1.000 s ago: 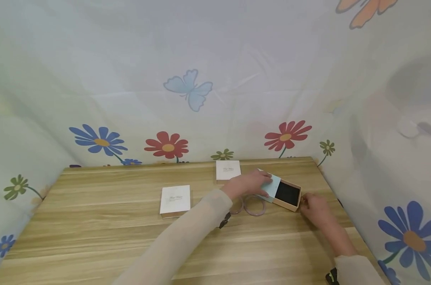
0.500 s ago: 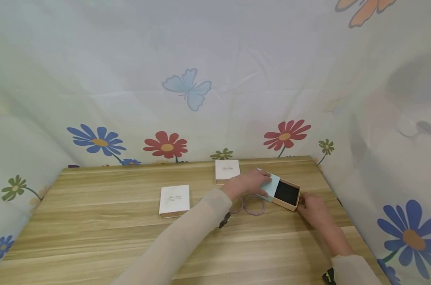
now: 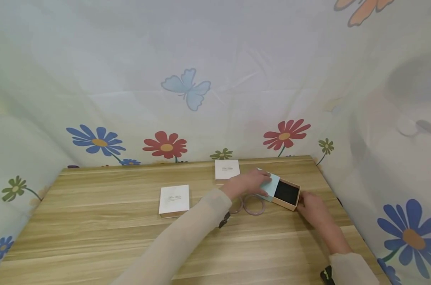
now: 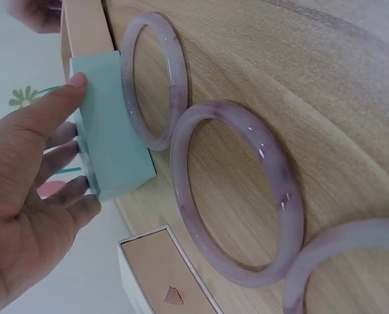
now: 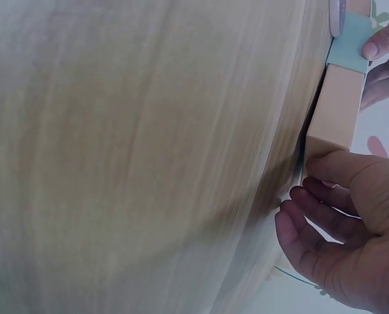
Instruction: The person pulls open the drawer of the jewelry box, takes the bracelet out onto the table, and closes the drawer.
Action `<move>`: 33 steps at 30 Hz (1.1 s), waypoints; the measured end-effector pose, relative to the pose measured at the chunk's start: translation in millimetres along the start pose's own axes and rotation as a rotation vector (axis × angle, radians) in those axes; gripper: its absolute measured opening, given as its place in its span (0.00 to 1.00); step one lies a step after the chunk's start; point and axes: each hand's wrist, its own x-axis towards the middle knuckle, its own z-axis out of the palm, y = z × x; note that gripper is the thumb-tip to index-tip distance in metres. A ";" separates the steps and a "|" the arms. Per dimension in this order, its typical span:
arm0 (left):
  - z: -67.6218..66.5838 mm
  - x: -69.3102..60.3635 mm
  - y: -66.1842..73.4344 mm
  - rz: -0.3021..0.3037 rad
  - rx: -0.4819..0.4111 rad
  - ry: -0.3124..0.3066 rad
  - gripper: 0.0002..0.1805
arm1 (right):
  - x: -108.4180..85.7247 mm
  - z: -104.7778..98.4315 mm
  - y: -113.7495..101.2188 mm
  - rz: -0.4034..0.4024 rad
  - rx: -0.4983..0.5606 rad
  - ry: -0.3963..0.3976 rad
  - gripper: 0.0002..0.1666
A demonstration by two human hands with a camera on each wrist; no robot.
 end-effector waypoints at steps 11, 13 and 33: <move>0.4 0.9 0.3 -0.006 -0.018 -0.002 0.36 | 10.6 3.2 -10.8 -0.021 -0.007 -0.012 0.11; 0.5 0.9 0.5 -0.010 -0.026 -0.002 0.36 | 12.3 5.5 -10.7 -0.019 -0.003 -0.012 0.11; -1.1 -2.7 1.0 -0.011 -0.021 0.008 0.36 | 20.7 10.4 -19.5 -0.016 0.011 -0.003 0.12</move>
